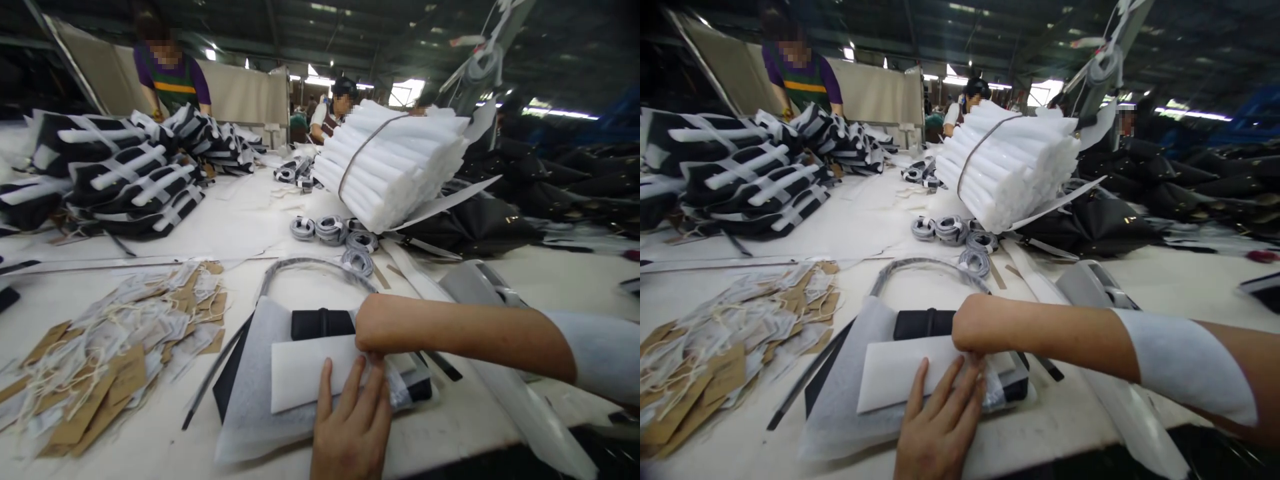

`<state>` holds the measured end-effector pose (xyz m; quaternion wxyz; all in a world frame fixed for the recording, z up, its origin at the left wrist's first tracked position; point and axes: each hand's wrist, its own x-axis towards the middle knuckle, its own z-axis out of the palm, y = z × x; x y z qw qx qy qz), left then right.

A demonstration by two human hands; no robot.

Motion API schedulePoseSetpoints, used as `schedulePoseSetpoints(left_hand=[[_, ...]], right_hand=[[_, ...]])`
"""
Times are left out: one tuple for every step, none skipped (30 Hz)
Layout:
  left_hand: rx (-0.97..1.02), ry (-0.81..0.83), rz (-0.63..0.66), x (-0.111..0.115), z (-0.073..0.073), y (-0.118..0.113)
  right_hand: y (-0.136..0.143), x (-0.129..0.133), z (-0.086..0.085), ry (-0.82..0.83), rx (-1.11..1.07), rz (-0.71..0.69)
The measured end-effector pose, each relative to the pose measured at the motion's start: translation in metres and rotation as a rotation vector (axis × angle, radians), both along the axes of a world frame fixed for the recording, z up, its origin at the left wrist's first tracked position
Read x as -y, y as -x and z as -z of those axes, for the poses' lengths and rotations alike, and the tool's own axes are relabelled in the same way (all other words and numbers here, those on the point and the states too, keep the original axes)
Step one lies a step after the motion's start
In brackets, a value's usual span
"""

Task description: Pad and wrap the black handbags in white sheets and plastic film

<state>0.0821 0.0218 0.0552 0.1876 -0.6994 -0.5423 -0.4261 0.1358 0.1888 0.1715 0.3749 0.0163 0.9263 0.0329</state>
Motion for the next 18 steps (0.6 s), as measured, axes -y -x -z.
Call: schedulePoseSetpoints(left_hand=[[0.007, -0.007, 0.006, -0.001, 0.001, 0.000], [0.021, -0.014, 0.006, -0.002, 0.002, -0.001], [0.035, -0.022, 0.002, -0.003, 0.003, -0.002], [0.052, -0.030, -0.002, -0.003, 0.004, -0.003], [0.067, -0.035, -0.007, -0.004, 0.006, -0.004], [0.079, -0.040, -0.009, -0.004, 0.007, -0.004], [0.087, -0.043, -0.010, -0.004, 0.008, -0.005], [0.090, -0.044, -0.007, -0.004, 0.009, -0.005], [0.090, -0.042, -0.004, -0.004, 0.010, -0.006], [0.095, -0.043, -0.003, -0.004, 0.011, -0.007], [0.109, -0.052, -0.007, -0.005, 0.013, -0.009], [0.134, -0.071, -0.019, -0.006, 0.015, -0.011], [0.168, -0.095, -0.034, -0.007, 0.018, -0.013], [0.204, -0.123, -0.049, -0.009, 0.022, -0.016], [0.237, -0.150, -0.065, -0.010, 0.025, -0.019], [0.259, -0.174, -0.077, -0.012, 0.028, -0.022], [0.269, -0.192, -0.085, -0.014, 0.031, -0.024], [0.271, -0.205, -0.089, -0.016, 0.033, -0.025]], right_hand=[[0.004, -0.001, 0.002, 0.000, 0.023, 0.005], [0.007, -0.002, 0.005, 0.005, 0.044, 0.010], [0.010, -0.004, 0.009, 0.012, 0.063, 0.013], [0.011, -0.006, 0.012, 0.018, 0.076, 0.016], [0.012, -0.008, 0.016, 0.020, 0.080, 0.019], [0.013, -0.010, 0.018, 0.021, 0.080, 0.023], [0.013, -0.012, 0.020, 0.020, 0.075, 0.026], [0.013, -0.013, 0.021, 0.017, 0.068, 0.028], [0.013, -0.014, 0.021, 0.009, 0.058, 0.032], [0.014, -0.016, 0.019, -0.004, 0.051, 0.041], [0.016, -0.018, 0.017, -0.021, 0.043, 0.052], [0.018, -0.020, 0.015, -0.042, 0.039, 0.062], [0.020, -0.023, 0.013, -0.063, 0.040, 0.070], [0.022, -0.027, 0.012, -0.075, 0.044, 0.075], [0.024, -0.033, 0.011, -0.074, 0.052, 0.080], [0.025, -0.039, 0.012, -0.061, 0.057, 0.090], [0.026, -0.046, 0.014, -0.040, 0.054, 0.121], [0.027, -0.054, 0.017, -0.014, 0.048, 0.174]])
